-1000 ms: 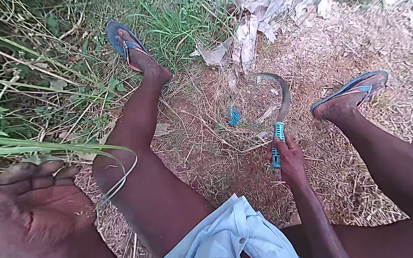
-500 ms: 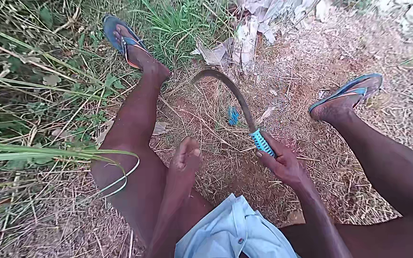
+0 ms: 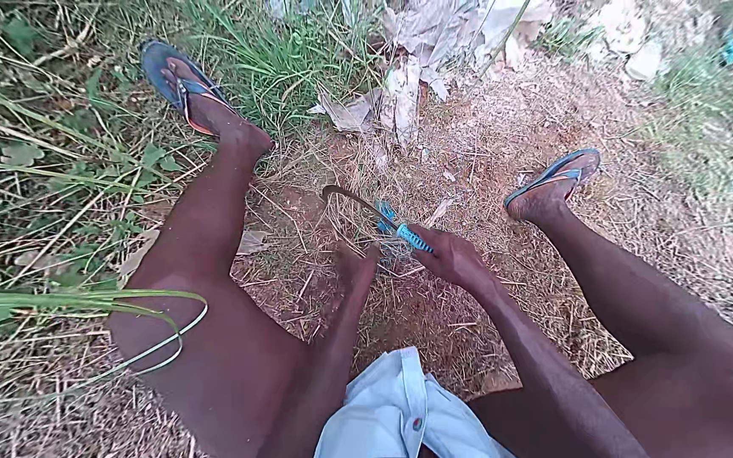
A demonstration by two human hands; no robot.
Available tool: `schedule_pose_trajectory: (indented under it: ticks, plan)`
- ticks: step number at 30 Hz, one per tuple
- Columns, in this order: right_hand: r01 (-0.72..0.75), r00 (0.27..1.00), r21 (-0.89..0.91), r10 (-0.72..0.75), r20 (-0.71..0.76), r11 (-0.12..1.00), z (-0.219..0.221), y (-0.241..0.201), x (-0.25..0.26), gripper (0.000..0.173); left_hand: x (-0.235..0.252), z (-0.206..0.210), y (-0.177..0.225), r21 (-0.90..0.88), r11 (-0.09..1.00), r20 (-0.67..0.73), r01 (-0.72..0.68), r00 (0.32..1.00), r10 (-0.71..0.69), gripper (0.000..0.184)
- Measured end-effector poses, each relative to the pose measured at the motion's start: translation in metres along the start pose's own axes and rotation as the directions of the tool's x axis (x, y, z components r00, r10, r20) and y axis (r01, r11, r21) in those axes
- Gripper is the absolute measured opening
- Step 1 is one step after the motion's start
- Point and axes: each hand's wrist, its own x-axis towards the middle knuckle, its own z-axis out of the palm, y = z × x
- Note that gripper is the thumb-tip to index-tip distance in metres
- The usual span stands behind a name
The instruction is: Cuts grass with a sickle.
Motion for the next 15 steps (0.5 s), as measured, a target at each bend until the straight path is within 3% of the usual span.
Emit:
schedule_pose_trajectory:
  ticks: [5,9,15]
  plan:
    - [-0.170,0.971,0.020,0.171,-0.169,0.985,-0.017,0.052,-0.034,0.055,-0.004,0.040,0.023,0.132,0.991,0.106,-0.036,0.994,0.022,0.109]
    - [-0.329,0.902,0.254,0.382,-0.199,0.910,-0.011,0.074,-0.066,0.054,-0.008,0.069,0.036,0.223,0.966,0.168,-0.131,0.981,0.095,0.104]
    - [-0.333,0.853,0.624,0.508,-0.120,0.707,0.019,0.074,-0.082,0.053,-0.023,0.080,0.033,0.215,0.948,0.232,-0.233,0.955,0.182,0.096]
